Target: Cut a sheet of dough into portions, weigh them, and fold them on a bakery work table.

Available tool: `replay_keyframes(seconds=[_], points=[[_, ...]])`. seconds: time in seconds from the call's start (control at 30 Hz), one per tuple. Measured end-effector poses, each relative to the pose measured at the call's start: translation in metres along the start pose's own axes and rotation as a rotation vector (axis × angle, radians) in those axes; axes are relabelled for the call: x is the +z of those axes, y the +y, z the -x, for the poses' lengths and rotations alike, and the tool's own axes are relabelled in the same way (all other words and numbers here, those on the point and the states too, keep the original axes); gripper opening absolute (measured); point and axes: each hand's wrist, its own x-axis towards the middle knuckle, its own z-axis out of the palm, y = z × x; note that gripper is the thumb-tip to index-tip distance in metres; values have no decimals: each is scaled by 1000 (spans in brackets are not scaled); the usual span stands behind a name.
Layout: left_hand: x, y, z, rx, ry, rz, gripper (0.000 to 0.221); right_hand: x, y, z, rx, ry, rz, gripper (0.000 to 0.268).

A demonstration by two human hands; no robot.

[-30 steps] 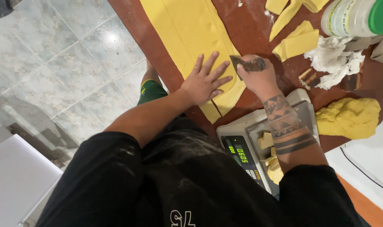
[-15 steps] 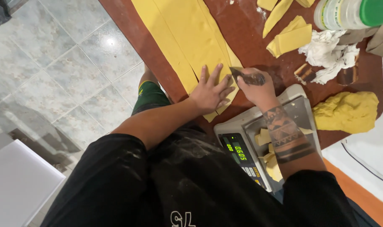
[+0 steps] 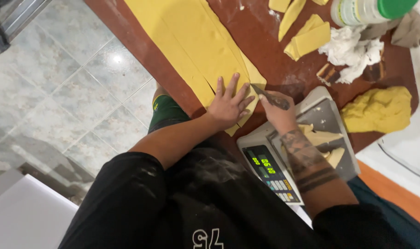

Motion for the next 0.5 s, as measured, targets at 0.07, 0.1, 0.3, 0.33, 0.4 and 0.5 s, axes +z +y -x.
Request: replay_keyframes(seconds=[0.07, 0.1, 0.3, 0.33, 0.4, 0.5], points=[[2, -3, 3, -5, 36, -18, 62, 42, 42, -21, -419, 348, -407, 26], [9, -5, 2, 15, 34, -23, 62, 37, 25, -7, -406, 363, -413, 26], [26, -20, 2, 118, 562, 6, 74, 35, 4, 7, -338, 414, -644, 18], [23, -24, 3, 135, 505, 9, 62, 42, 4, 8, -302, 472, -639, 19], [23, -33, 3, 168, 441, 6, 50, 49, 3, 14, -254, 540, -644, 19], [21, -48, 3, 287, 394, -24, 67, 47, -10, 30, -246, 545, -608, 20]])
